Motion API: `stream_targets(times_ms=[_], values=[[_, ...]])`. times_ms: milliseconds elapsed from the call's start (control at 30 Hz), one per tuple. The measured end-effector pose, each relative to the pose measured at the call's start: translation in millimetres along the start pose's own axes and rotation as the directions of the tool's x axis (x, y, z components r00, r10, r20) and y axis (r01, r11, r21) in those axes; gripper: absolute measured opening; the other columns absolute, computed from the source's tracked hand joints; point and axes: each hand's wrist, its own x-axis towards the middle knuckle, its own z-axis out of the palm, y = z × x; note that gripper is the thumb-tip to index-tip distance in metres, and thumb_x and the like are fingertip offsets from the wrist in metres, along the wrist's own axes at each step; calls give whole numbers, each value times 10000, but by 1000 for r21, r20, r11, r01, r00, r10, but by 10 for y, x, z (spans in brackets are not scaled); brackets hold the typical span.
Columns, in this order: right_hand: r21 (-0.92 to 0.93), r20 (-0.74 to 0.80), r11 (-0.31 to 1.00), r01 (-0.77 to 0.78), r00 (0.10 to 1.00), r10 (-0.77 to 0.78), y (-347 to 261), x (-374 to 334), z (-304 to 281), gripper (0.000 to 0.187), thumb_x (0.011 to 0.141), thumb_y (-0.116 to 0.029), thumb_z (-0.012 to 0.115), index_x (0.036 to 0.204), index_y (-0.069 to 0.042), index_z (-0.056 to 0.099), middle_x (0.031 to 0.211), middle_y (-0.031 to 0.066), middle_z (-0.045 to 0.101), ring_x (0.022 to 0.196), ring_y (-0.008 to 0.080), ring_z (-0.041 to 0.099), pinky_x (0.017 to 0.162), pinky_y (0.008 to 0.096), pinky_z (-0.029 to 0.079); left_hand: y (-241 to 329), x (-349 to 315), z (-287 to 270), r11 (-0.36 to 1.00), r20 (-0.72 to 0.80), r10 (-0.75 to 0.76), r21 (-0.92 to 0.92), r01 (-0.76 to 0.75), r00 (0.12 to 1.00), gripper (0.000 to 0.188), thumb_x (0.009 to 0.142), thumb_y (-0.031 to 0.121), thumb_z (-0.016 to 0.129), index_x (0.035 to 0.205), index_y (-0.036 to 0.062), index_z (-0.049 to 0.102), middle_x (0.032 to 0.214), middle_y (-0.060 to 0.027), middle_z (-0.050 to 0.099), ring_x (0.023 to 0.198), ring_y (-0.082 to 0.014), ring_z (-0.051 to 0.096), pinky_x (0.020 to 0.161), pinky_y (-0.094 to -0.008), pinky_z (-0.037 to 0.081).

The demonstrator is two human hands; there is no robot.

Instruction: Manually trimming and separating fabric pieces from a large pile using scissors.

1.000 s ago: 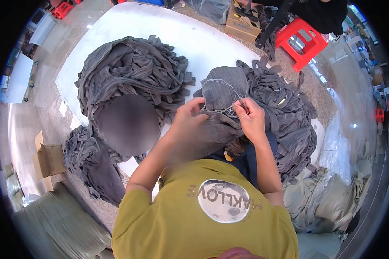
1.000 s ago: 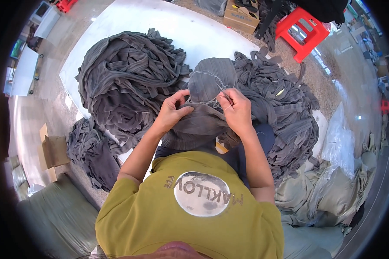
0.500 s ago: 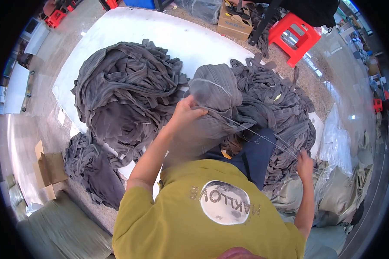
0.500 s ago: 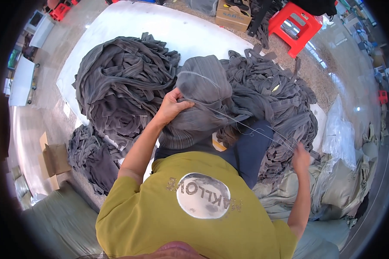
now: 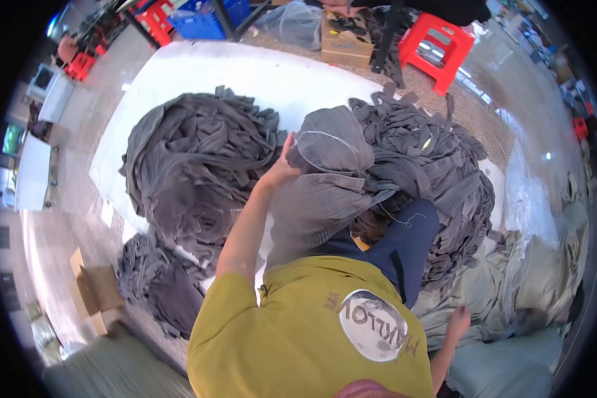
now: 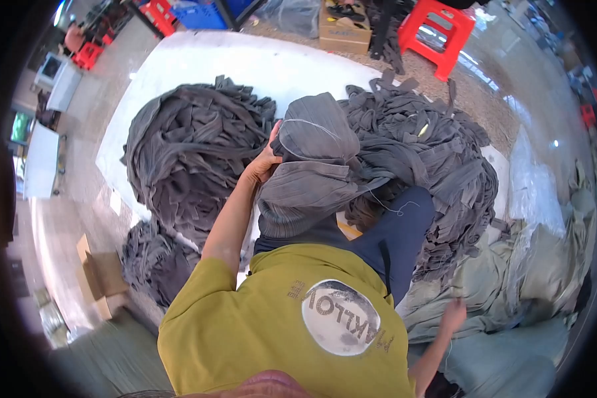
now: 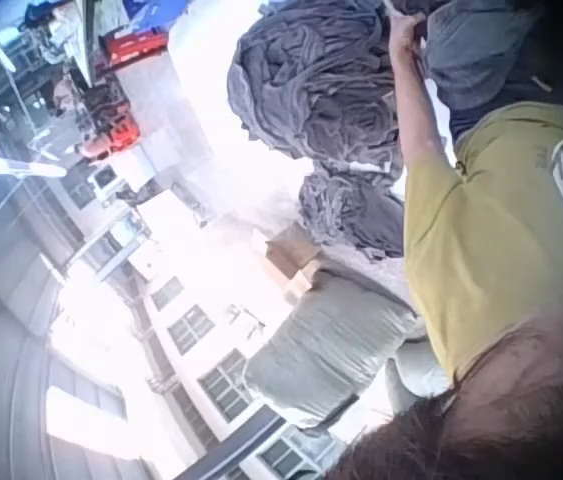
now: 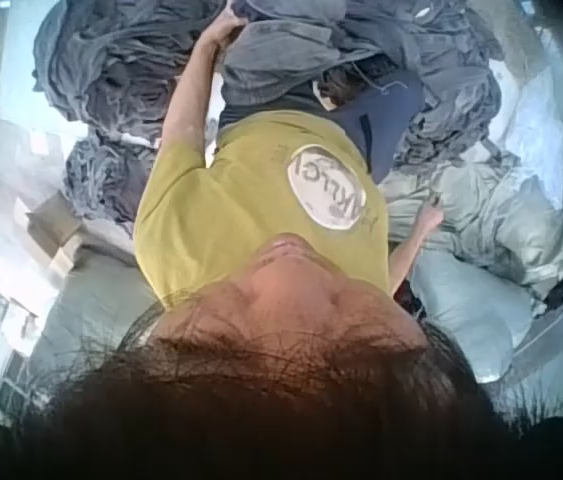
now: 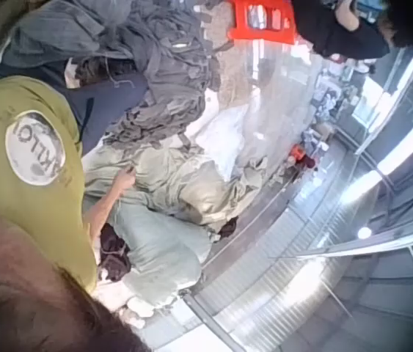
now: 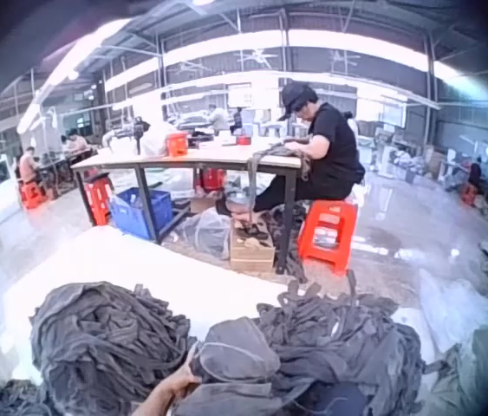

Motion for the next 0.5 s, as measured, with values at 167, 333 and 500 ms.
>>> stream_targets(times_ms=[167,333,500], values=[[621,-159,529,578,754,-637,-4044,170,530,194,885,-149,697,1035,-26,696,894,105,722,800,172,695,788,275,529,318,22,176,987,-169,-103,107,123,980,721,673,-177,619,1325,113,511,1191,-43,600,1069,-185,600,898,-312,516],[586,-243,322,744,541,-805,-5488,263,587,208,832,-182,726,999,-63,693,860,106,672,761,256,671,678,364,515,851,-459,320,981,-188,3,193,34,982,406,732,-108,649,1079,101,631,980,-7,609,872,-114,609,774,-251,503],[315,-62,301,900,336,-940,-5641,204,493,128,825,-197,699,894,-89,685,860,103,642,828,330,654,690,436,512,888,-991,359,661,53,190,732,-167,980,832,586,225,883,1337,77,556,1128,-45,470,1132,-193,473,994,-281,360]])
